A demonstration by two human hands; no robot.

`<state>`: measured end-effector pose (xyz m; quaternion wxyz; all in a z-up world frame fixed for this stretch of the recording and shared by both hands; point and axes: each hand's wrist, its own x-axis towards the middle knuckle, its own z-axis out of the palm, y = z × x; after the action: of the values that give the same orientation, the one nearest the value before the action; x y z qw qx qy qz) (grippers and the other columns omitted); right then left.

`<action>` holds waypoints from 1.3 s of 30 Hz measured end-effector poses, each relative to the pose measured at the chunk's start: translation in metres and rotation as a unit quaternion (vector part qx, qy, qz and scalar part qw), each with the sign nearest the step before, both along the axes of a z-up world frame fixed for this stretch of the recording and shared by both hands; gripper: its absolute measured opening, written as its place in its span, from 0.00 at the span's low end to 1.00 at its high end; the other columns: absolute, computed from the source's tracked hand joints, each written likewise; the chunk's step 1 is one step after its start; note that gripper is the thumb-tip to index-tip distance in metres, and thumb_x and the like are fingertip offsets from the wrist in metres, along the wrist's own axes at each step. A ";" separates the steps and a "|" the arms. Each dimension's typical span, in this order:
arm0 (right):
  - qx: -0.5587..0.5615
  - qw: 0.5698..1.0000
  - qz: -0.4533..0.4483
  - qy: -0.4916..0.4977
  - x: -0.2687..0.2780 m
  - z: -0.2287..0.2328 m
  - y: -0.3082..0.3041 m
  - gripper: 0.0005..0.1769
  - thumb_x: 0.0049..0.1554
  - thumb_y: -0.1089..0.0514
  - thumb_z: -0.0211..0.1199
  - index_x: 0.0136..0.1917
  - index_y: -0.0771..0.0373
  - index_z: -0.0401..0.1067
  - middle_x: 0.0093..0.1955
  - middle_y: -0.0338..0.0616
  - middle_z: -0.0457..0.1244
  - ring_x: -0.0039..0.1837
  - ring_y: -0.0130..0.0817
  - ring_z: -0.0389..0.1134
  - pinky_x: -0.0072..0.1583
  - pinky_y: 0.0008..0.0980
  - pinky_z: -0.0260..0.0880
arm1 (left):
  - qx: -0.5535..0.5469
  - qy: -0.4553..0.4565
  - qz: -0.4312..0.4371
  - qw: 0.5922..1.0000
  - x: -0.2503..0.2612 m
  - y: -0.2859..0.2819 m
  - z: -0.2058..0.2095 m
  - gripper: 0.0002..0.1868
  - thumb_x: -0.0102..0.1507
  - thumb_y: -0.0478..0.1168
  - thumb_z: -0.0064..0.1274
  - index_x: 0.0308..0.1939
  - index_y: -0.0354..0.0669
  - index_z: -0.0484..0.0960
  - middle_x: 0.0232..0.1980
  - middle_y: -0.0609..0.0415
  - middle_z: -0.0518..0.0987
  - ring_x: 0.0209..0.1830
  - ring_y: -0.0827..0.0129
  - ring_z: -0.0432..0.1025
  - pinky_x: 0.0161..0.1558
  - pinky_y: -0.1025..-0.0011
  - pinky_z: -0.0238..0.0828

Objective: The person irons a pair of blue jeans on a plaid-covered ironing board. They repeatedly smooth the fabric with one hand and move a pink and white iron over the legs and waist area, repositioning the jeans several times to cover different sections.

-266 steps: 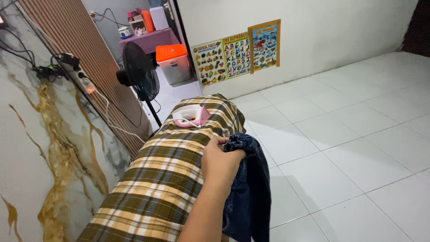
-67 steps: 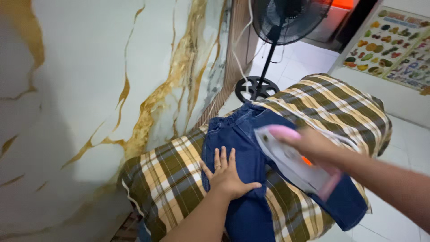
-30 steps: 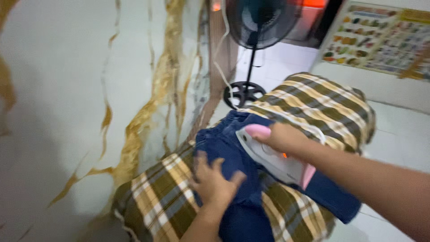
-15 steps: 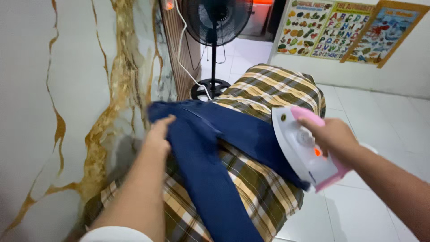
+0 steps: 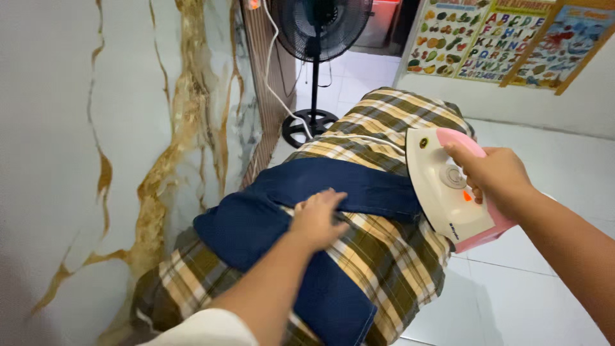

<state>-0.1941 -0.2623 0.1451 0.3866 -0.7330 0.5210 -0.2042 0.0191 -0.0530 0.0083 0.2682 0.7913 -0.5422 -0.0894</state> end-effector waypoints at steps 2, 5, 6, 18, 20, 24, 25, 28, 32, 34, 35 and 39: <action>-0.017 1.000 -0.013 0.009 -0.003 0.003 -0.004 0.34 0.53 0.32 0.65 0.38 0.69 0.73 0.28 0.46 0.60 0.27 0.35 0.58 0.32 0.38 0.58 | 0.115 -0.013 0.046 0.992 -0.019 -0.014 0.013 0.38 0.56 0.59 0.59 0.70 0.62 0.68 0.76 0.56 0.61 0.75 0.55 0.55 0.69 0.44 0.50; -0.019 1.000 -0.017 0.006 -0.005 0.000 -0.007 0.34 0.53 0.32 0.66 0.37 0.70 0.71 0.27 0.46 0.59 0.26 0.35 0.58 0.31 0.39 0.57 | 0.102 -0.048 0.067 0.991 -0.031 -0.008 0.014 0.38 0.58 0.63 0.54 0.70 0.61 0.67 0.76 0.56 0.61 0.74 0.54 0.54 0.70 0.44 0.47; -0.014 1.000 -0.015 0.002 -0.005 0.001 -0.008 0.33 0.53 0.33 0.66 0.37 0.69 0.71 0.26 0.45 0.59 0.26 0.35 0.58 0.31 0.39 0.57 | 0.068 -0.062 0.066 0.994 -0.035 -0.006 0.009 0.38 0.59 0.64 0.53 0.70 0.59 0.67 0.75 0.55 0.62 0.74 0.54 0.55 0.70 0.45 0.46; -0.035 0.966 0.142 0.211 0.073 -0.041 0.029 0.39 0.51 0.25 0.59 0.43 0.65 0.80 0.30 0.53 0.68 0.30 0.43 0.71 0.37 0.42 0.70 | -0.057 -0.086 0.382 0.919 0.131 0.052 -0.037 0.18 0.70 0.54 0.46 0.48 0.49 0.85 0.52 0.45 0.82 0.54 0.45 0.74 0.57 0.45 0.69; -0.011 0.969 0.137 0.207 0.073 -0.052 0.026 0.37 0.51 0.27 0.61 0.42 0.67 0.80 0.29 0.54 0.68 0.29 0.44 0.69 0.35 0.44 0.68 | 0.068 0.118 0.384 0.913 0.182 0.081 -0.045 0.22 0.68 0.57 0.44 0.51 0.48 0.83 0.54 0.43 0.81 0.56 0.45 0.74 0.59 0.46 0.68; -0.002 0.969 0.095 0.227 0.059 -0.054 0.008 0.33 0.52 0.29 0.62 0.41 0.63 0.76 0.27 0.50 0.66 0.27 0.41 0.67 0.33 0.42 0.66 | 0.161 0.341 0.354 0.856 0.188 0.072 -0.087 0.31 0.66 0.64 0.40 0.57 0.45 0.80 0.59 0.41 0.79 0.61 0.45 0.72 0.63 0.49 0.66; 0.000 0.973 0.093 0.209 0.057 -0.054 0.008 0.34 0.52 0.29 0.63 0.39 0.66 0.75 0.27 0.50 0.65 0.27 0.41 0.66 0.32 0.41 0.66 | 0.165 0.365 0.351 0.846 0.182 0.072 -0.092 0.34 0.65 0.65 0.40 0.59 0.44 0.79 0.60 0.40 0.78 0.62 0.45 0.72 0.64 0.49 0.65; 0.024 0.986 0.087 0.141 0.051 -0.053 0.015 0.34 0.52 0.32 0.65 0.35 0.69 0.74 0.26 0.49 0.61 0.27 0.39 0.62 0.32 0.40 0.63 | 0.178 0.403 0.352 0.826 0.169 0.096 -0.085 0.41 0.63 0.70 0.37 0.63 0.41 0.76 0.63 0.38 0.77 0.65 0.45 0.71 0.67 0.51 0.64; 0.045 0.995 0.051 0.073 0.032 -0.048 0.007 0.35 0.55 0.33 0.67 0.35 0.72 0.71 0.27 0.47 0.60 0.27 0.37 0.59 0.32 0.39 0.60 | 0.180 0.407 0.365 0.818 0.174 0.115 -0.052 0.51 0.60 0.77 0.33 0.69 0.38 0.73 0.68 0.35 0.75 0.70 0.45 0.69 0.71 0.53 0.62; 0.074 0.995 0.014 0.062 0.025 -0.051 0.009 0.32 0.55 0.35 0.67 0.36 0.69 0.71 0.28 0.45 0.61 0.28 0.35 0.60 0.32 0.39 0.62 | 0.179 0.361 0.353 0.845 0.167 0.125 -0.052 0.56 0.59 0.80 0.32 0.72 0.36 0.71 0.70 0.33 0.74 0.72 0.45 0.69 0.73 0.55 0.61; 0.105 0.993 -0.018 0.058 0.020 -0.051 0.012 0.27 0.55 0.36 0.66 0.38 0.65 0.72 0.29 0.43 0.62 0.28 0.35 0.62 0.32 0.39 0.64 | 0.179 0.327 0.335 0.865 0.161 0.129 -0.058 0.58 0.58 0.81 0.32 0.72 0.36 0.72 0.69 0.32 0.75 0.71 0.45 0.70 0.73 0.56 0.62; 0.084 0.995 0.018 0.058 0.013 -0.042 0.032 0.33 0.54 0.34 0.66 0.35 0.70 0.71 0.28 0.47 0.59 0.28 0.38 0.58 0.32 0.40 0.58 | 0.198 0.257 0.346 0.880 0.155 0.132 -0.088 0.57 0.60 0.81 0.35 0.73 0.35 0.66 0.74 0.34 0.67 0.75 0.45 0.61 0.75 0.53 0.53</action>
<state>-0.1809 -0.2308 0.1035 0.4195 -0.7178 0.5447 -0.1101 0.1743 0.0788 -0.0802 0.2497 0.9144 -0.1163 -0.2966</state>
